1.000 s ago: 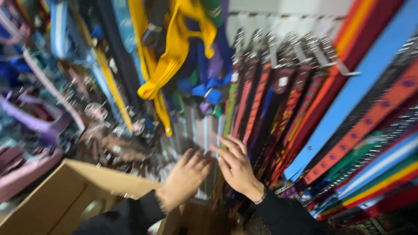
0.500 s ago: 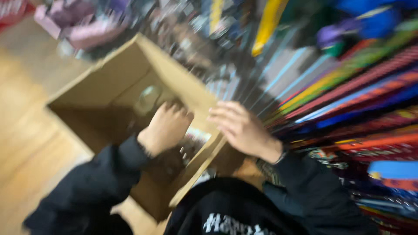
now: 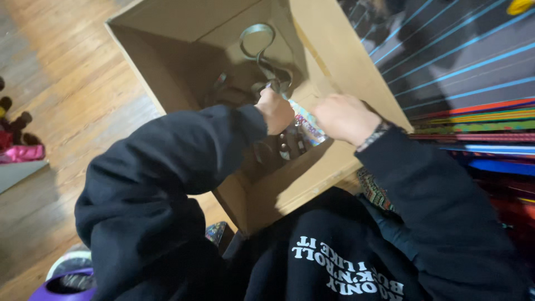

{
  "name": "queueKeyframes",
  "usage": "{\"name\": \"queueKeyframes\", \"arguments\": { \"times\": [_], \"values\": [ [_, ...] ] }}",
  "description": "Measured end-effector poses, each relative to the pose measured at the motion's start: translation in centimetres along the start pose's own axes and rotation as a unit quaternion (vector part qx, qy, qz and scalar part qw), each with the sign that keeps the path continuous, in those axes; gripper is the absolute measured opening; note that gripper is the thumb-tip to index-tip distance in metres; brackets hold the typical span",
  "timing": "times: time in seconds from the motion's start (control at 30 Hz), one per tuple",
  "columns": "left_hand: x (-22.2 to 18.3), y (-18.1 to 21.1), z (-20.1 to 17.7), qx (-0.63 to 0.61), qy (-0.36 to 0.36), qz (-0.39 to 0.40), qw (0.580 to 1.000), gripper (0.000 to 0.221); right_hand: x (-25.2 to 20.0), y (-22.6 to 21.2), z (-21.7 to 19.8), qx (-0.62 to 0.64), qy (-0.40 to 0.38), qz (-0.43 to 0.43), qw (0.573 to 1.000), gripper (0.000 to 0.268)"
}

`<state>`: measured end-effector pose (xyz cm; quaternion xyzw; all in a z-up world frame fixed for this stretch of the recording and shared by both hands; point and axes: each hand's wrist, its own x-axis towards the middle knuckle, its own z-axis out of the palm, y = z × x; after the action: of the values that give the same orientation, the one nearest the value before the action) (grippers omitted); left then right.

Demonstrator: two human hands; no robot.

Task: The person takes several colorful dog leashes out of a cardboard box and hangs them one by one onto metal hooks on a retail display wall.

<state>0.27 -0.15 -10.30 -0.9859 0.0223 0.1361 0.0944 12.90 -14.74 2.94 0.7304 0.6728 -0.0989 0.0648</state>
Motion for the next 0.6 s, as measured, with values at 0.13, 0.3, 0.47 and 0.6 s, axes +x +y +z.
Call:
{"name": "queueKeyframes", "arguments": {
  "times": [0.13, 0.3, 0.47, 0.6],
  "values": [
    [1.3, -1.8, 4.7, -0.034, -0.072, 0.061, 0.995, 0.020, -0.4, 0.1, -1.7, 0.048, -0.195, 0.055, 0.978, 0.024],
    [2.0, -2.5, 4.6, -0.001, -0.205, 0.140, 0.969, 0.024, -0.6, 0.3, -2.1, 0.075, -0.217, 0.067, 0.971, 0.028],
    [5.0, -2.9, 11.3, 0.044, -0.192, 0.154, 0.968, 0.027, -0.9, 0.1, -3.6, 0.118, -0.245, 0.088, 0.958, 0.032],
    [5.0, -4.4, 6.1, -0.003, -0.105, 0.182, 0.978, 0.024, -0.7, 0.4, -3.7, 0.117, -0.247, 0.089, 0.958, 0.034]
  ]
}}
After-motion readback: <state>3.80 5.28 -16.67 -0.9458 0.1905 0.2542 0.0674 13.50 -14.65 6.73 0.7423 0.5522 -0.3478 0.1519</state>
